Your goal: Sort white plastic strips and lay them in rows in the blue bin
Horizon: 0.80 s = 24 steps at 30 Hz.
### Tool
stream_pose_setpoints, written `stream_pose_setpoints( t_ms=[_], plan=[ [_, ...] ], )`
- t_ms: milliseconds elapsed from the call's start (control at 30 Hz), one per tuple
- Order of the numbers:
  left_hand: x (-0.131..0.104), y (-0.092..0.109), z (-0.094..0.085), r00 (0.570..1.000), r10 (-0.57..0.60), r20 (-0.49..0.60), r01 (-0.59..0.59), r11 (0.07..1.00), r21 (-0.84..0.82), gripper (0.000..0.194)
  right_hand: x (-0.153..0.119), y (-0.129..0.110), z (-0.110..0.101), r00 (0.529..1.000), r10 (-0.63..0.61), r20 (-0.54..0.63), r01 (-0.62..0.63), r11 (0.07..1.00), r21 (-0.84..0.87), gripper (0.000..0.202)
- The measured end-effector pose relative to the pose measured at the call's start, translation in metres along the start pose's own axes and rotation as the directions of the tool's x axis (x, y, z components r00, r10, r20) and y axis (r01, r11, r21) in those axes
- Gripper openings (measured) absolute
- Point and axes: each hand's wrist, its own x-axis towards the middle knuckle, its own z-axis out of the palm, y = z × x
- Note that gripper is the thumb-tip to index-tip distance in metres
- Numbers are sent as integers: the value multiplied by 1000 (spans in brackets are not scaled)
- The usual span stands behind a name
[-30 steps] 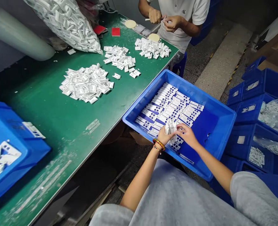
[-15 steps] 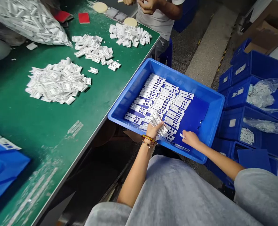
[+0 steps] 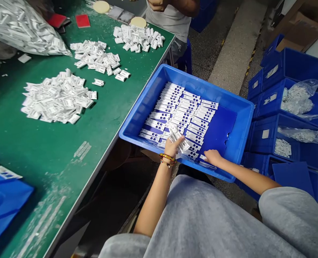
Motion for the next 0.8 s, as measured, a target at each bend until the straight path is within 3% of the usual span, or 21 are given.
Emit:
stream_pose_setpoints(
  t_ms=[100,267,333,367,400,467,500,533,567,667,800],
  plan=[
    [0,2,-1,999,-28,-30,27,999,-22,43,0,0,2,1000,-7,-8,7,1000,27,19],
    [2,3,0,999,-20,40,16,996,93,47,-3,4,-6,999,4,-44,0,996,86,12],
    [2,1,1,998,-8,60,-1,988,156,47,-5,2,-13,991,19,-133,5,984,176,16],
    [3,0,1,997,0,72,-13,983,184,47,-5,-1,-18,979,18,-201,45,952,302,21],
    [3,-1,2,997,12,82,-29,977,212,47,-4,-5,-22,963,11,-269,123,872,474,26],
    [3,-3,3,994,39,102,-67,956,285,46,-2,-15,-31,922,-4,-386,330,524,785,31],
    [3,-3,3,993,58,105,-90,939,332,45,0,-21,-34,907,-9,-422,401,326,856,31],
    [3,-3,4,991,80,105,-114,917,383,45,1,-27,-37,898,-15,-439,434,184,882,32],
    [3,-2,4,989,99,108,-136,893,429,45,2,-32,-40,896,-15,-444,443,98,891,33],
    [2,-2,4,973,130,188,-208,845,492,44,4,-39,-42,916,-21,-401,402,5,916,33],
    [1,-5,6,934,152,324,-293,845,447,44,3,-42,-40,925,-19,-380,380,-33,925,29]
  ],
)
